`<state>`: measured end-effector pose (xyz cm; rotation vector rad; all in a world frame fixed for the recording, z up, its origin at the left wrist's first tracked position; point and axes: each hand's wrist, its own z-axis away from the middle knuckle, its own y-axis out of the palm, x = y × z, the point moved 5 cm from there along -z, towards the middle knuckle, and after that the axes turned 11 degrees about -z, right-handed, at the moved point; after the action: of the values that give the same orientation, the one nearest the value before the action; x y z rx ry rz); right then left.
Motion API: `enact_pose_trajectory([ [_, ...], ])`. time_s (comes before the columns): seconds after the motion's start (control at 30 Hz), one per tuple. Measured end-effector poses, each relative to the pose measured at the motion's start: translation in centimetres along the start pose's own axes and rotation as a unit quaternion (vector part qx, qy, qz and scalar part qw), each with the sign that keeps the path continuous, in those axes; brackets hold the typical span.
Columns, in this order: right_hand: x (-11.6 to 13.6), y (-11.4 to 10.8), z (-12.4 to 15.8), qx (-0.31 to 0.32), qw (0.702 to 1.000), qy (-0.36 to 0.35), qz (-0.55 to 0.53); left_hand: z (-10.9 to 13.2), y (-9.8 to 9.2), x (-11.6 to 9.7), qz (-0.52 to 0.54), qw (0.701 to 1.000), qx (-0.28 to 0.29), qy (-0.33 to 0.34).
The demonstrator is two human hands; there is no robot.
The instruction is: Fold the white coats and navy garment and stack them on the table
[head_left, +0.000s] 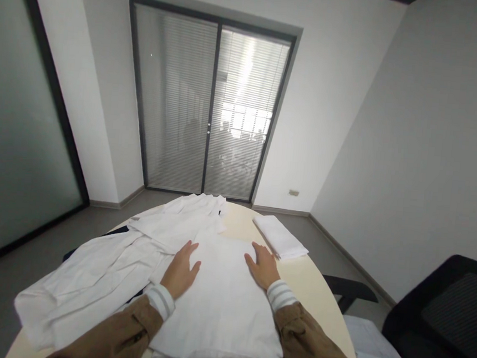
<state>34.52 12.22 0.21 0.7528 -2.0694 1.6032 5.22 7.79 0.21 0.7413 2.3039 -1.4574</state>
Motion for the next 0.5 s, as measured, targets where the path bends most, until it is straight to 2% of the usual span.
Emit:
enact_pose_trajectory([
  [0.1, -0.5, -0.7, -0.6, -0.051, 0.988, -0.057, -0.133, -0.9, -0.4, 1.0, 0.164, 0.982, 0.025, -0.088],
  [0.2, -1.0, -1.2, -1.1, -0.082, 0.951, -0.058, -0.294, -1.3, -0.9, 1.3, 0.271, 0.946, 0.066, -0.165],
  [0.33, -1.5, -1.2, -1.7, -0.085, 0.893, -0.019, -0.441, -1.4, -1.8, 0.3, 0.316, 0.932, 0.115, -0.132],
  [0.5, -1.8, -1.9, -2.1, -0.12, 0.838, -0.004, -0.532, -0.9, -2.0, -0.7, 0.396, 0.897, 0.159, -0.116],
])
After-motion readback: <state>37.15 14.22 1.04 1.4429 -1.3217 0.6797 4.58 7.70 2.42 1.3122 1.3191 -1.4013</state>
